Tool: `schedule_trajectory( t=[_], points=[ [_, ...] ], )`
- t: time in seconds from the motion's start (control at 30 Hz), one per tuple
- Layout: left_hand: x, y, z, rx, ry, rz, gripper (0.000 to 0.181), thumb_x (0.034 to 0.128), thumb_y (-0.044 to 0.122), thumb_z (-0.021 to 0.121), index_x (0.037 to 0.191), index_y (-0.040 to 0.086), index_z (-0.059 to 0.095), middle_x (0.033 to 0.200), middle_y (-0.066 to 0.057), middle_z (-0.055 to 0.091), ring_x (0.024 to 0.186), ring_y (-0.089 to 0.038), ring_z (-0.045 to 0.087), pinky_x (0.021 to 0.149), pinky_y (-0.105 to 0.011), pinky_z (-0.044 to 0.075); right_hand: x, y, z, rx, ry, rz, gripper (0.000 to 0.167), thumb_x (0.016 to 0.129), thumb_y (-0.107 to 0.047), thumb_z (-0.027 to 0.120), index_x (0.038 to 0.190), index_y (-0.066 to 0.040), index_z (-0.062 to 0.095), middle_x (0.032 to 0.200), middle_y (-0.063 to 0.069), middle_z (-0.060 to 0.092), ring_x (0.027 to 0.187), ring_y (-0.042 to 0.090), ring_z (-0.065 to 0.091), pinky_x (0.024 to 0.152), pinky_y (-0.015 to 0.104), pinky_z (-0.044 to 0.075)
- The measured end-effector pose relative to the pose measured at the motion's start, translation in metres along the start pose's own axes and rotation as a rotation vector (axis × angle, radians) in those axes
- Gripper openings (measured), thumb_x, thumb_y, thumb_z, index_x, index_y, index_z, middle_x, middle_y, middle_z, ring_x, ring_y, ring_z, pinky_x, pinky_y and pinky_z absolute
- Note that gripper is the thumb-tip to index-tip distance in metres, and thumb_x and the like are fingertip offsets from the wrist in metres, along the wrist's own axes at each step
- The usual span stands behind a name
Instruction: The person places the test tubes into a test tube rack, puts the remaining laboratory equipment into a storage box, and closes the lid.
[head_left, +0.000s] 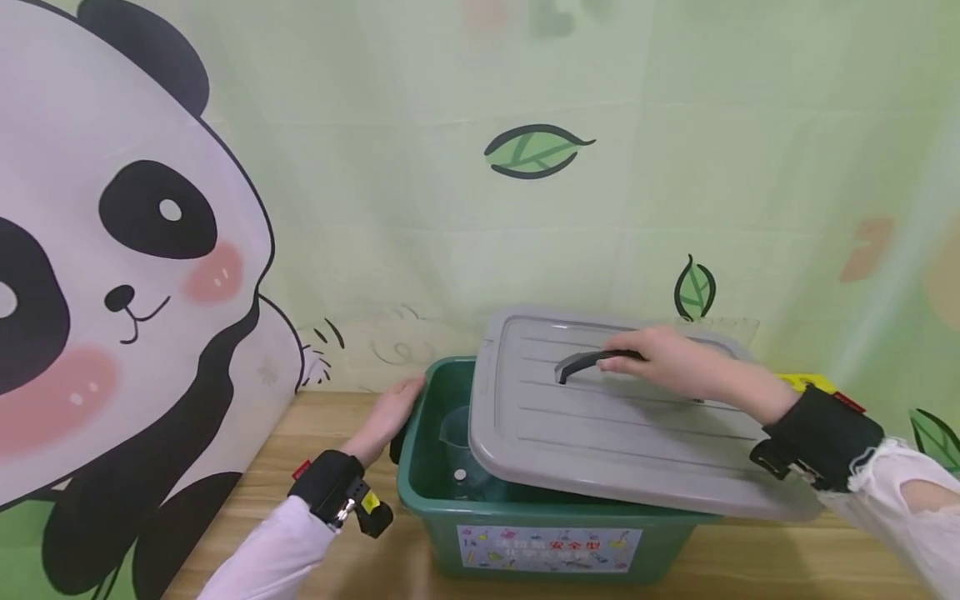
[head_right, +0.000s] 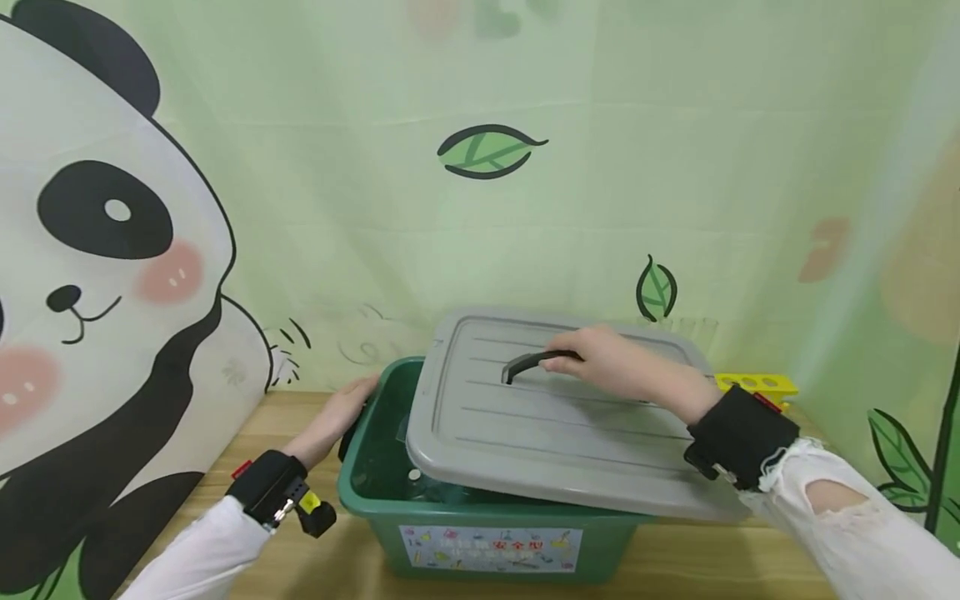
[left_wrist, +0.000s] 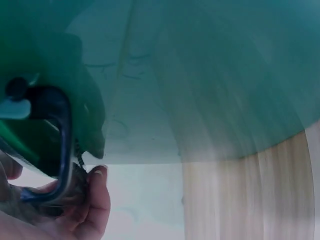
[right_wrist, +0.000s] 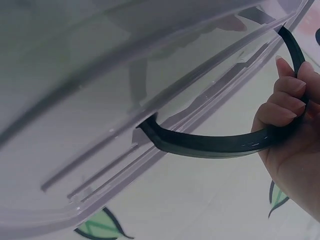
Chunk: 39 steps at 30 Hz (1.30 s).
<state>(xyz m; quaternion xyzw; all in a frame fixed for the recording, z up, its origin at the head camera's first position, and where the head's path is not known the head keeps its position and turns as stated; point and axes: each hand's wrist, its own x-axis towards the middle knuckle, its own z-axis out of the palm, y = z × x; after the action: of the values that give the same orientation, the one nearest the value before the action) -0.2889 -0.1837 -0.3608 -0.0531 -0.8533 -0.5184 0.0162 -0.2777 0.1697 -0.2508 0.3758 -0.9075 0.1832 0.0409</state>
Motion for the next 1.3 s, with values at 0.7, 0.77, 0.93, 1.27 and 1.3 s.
schedule_trajectory(
  t=[0.7, 0.77, 0.93, 1.27, 1.3],
  points=[
    [-0.026, 0.019, -0.019, 0.172, 0.074, 0.144, 0.046, 0.0975, 0.033, 0.035, 0.116, -0.006, 0.050, 0.109, -0.019, 0.054, 0.098, -0.030, 0.051, 0.081, -0.044, 0.041, 0.043, -0.028, 0.030, 0.029, -0.087, -0.061, 0.011, 0.090, -0.018, 0.056, 0.088, -0.008, 0.061, 0.068, -0.004, 0.047, 0.056, 0.010, 0.036, 0.053, 0.027, 0.031],
    [-0.029, 0.018, -0.019, 0.181, 0.069, 0.150, 0.047, 0.0976, 0.032, 0.035, 0.118, -0.007, 0.050, 0.111, -0.020, 0.054, 0.100, -0.032, 0.051, 0.082, -0.045, 0.041, 0.047, -0.031, 0.033, 0.027, -0.098, -0.069, 0.011, 0.090, -0.018, 0.056, 0.087, -0.008, 0.061, 0.067, -0.005, 0.046, 0.056, 0.009, 0.035, 0.053, 0.026, 0.031],
    [-0.036, 0.016, -0.018, 0.147, 0.041, 0.147, 0.046, 0.0980, 0.032, 0.034, 0.123, -0.004, 0.048, 0.113, -0.019, 0.054, 0.104, -0.031, 0.050, 0.086, -0.045, 0.039, 0.055, -0.036, 0.040, 0.018, -0.115, -0.098, 0.009, 0.090, -0.015, 0.057, 0.087, -0.007, 0.061, 0.066, -0.005, 0.045, 0.056, 0.009, 0.036, 0.053, 0.025, 0.032],
    [-0.038, 0.018, -0.008, 0.185, 0.028, 0.139, 0.041, 0.0947, 0.024, 0.046, 0.122, -0.007, 0.048, 0.101, -0.015, 0.057, 0.083, -0.020, 0.055, 0.070, -0.034, 0.046, 0.061, -0.038, 0.049, 0.022, -0.136, -0.121, 0.009, 0.089, -0.012, 0.057, 0.089, -0.004, 0.062, 0.069, -0.004, 0.050, 0.057, 0.009, 0.039, 0.055, 0.025, 0.034],
    [-0.038, 0.018, -0.008, 0.183, 0.030, 0.143, 0.040, 0.0945, 0.023, 0.046, 0.121, -0.007, 0.049, 0.102, -0.015, 0.057, 0.082, -0.019, 0.055, 0.069, -0.033, 0.047, 0.061, -0.037, 0.050, 0.022, -0.139, -0.122, 0.009, 0.089, -0.012, 0.057, 0.090, -0.004, 0.062, 0.070, -0.003, 0.051, 0.057, 0.009, 0.038, 0.055, 0.025, 0.034]
  ],
)
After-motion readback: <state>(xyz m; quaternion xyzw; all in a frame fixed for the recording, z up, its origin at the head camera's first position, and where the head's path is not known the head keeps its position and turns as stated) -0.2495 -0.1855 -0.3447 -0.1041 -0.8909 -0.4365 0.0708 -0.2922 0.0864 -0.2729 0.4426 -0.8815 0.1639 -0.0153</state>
